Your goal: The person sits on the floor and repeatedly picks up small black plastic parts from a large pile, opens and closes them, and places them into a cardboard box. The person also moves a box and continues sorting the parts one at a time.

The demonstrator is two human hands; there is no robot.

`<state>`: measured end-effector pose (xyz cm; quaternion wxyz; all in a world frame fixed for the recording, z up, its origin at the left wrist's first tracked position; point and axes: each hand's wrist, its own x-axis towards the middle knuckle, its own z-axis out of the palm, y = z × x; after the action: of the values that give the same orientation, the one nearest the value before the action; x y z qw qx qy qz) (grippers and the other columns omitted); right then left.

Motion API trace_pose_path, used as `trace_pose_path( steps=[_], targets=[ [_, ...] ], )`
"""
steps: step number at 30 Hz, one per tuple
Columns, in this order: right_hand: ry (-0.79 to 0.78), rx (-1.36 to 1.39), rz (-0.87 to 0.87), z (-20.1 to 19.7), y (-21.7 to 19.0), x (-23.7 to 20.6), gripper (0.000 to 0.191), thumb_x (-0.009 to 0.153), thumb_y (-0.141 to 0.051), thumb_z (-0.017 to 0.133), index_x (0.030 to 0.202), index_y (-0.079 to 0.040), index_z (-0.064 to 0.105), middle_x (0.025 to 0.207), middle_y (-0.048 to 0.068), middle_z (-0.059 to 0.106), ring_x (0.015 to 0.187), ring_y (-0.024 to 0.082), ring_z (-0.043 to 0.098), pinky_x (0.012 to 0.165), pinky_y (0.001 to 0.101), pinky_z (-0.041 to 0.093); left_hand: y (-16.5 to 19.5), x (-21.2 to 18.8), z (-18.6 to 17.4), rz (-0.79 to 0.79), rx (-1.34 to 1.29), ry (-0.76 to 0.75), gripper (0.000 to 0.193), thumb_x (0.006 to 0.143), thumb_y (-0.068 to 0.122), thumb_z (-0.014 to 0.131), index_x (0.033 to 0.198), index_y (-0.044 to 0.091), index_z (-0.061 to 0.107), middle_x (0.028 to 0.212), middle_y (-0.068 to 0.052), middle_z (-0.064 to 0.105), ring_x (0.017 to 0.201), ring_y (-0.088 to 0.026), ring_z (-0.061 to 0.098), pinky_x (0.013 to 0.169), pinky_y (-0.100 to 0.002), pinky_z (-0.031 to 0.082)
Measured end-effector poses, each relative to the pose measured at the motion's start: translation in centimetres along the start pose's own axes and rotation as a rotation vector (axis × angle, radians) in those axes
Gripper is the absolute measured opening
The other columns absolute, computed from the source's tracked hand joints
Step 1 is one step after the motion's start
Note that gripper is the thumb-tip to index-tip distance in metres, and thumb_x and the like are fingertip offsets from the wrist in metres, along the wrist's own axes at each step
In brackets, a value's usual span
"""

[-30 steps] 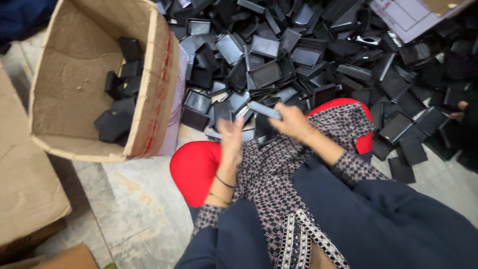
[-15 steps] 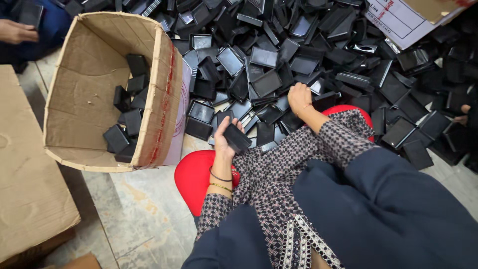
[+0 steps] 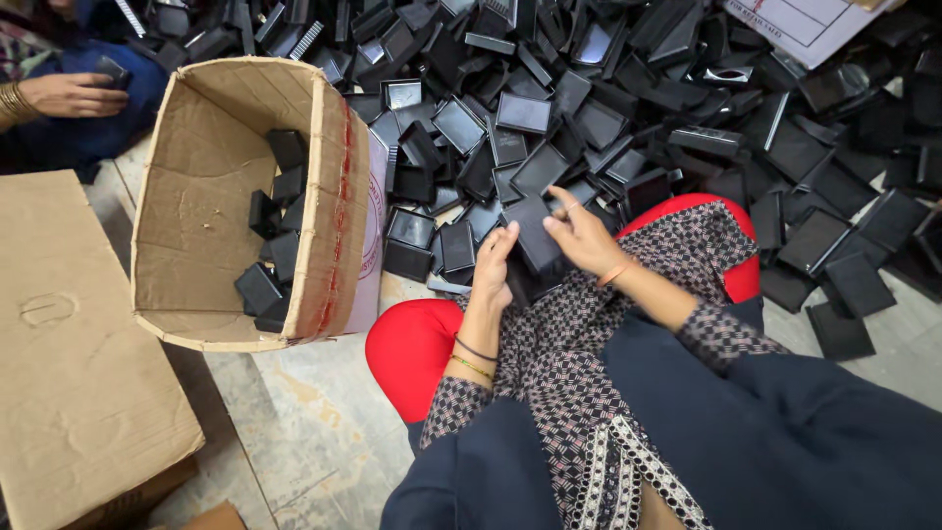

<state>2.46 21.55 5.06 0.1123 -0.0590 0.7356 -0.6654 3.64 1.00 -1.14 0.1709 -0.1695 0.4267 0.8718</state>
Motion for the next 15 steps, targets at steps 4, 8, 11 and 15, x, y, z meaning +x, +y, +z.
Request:
trace_pose_path(
  steps=[4, 8, 11, 15],
  targets=[
    [0.109, -0.536, -0.454, 2.4, -2.0, -0.9, 0.081, 0.078, -0.03, 0.087, 0.139, 0.011, 0.05, 0.13, 0.03, 0.058, 0.12, 0.036, 0.056, 0.099, 0.0385, 0.045, 0.4, -0.1, 1.0, 0.131, 0.044, 0.054, 0.054, 0.096, 0.053, 0.051, 0.12, 0.006, 0.063, 0.108, -0.007, 0.07, 0.096, -0.019, 0.067, 0.083, -0.032, 0.055],
    [0.035, -0.25, -0.282, 3.7, -2.0, -0.6, 0.069, 0.086, -0.029, 0.08, 0.142, 0.002, 0.055, 0.133, 0.02, 0.066, 0.123, 0.028, 0.064, 0.105, 0.0365, 0.048, 1.1, -0.3, 0.8, 0.13, -0.105, 0.134, 0.069, 0.097, 0.064, 0.042, 0.128, 0.005, 0.06, 0.116, -0.007, 0.07, 0.105, -0.019, 0.067, 0.091, -0.032, 0.055],
    [-0.089, -0.074, -0.216, 4.6, -1.0, -0.7, 0.066, 0.089, -0.03, 0.077, 0.144, 0.001, 0.056, 0.139, 0.02, 0.065, 0.127, 0.029, 0.063, 0.108, 0.0371, 0.048, 1.4, -0.3, 0.5, 0.13, -0.202, 0.158, 0.081, 0.099, 0.071, 0.036, 0.134, 0.001, 0.055, 0.119, -0.011, 0.068, 0.107, -0.022, 0.066, 0.093, -0.035, 0.056],
    [-0.143, -0.205, -0.269, 5.4, -0.4, -2.2, 0.064, 0.091, -0.028, 0.077, 0.145, -0.001, 0.057, 0.14, 0.021, 0.064, 0.13, 0.029, 0.063, 0.111, 0.0379, 0.048, 1.5, -0.1, 0.1, 0.183, -0.227, 0.207, 0.089, 0.097, 0.076, 0.036, 0.142, -0.001, 0.046, 0.117, -0.015, 0.069, 0.105, -0.025, 0.065, 0.093, -0.038, 0.055]
  ],
)
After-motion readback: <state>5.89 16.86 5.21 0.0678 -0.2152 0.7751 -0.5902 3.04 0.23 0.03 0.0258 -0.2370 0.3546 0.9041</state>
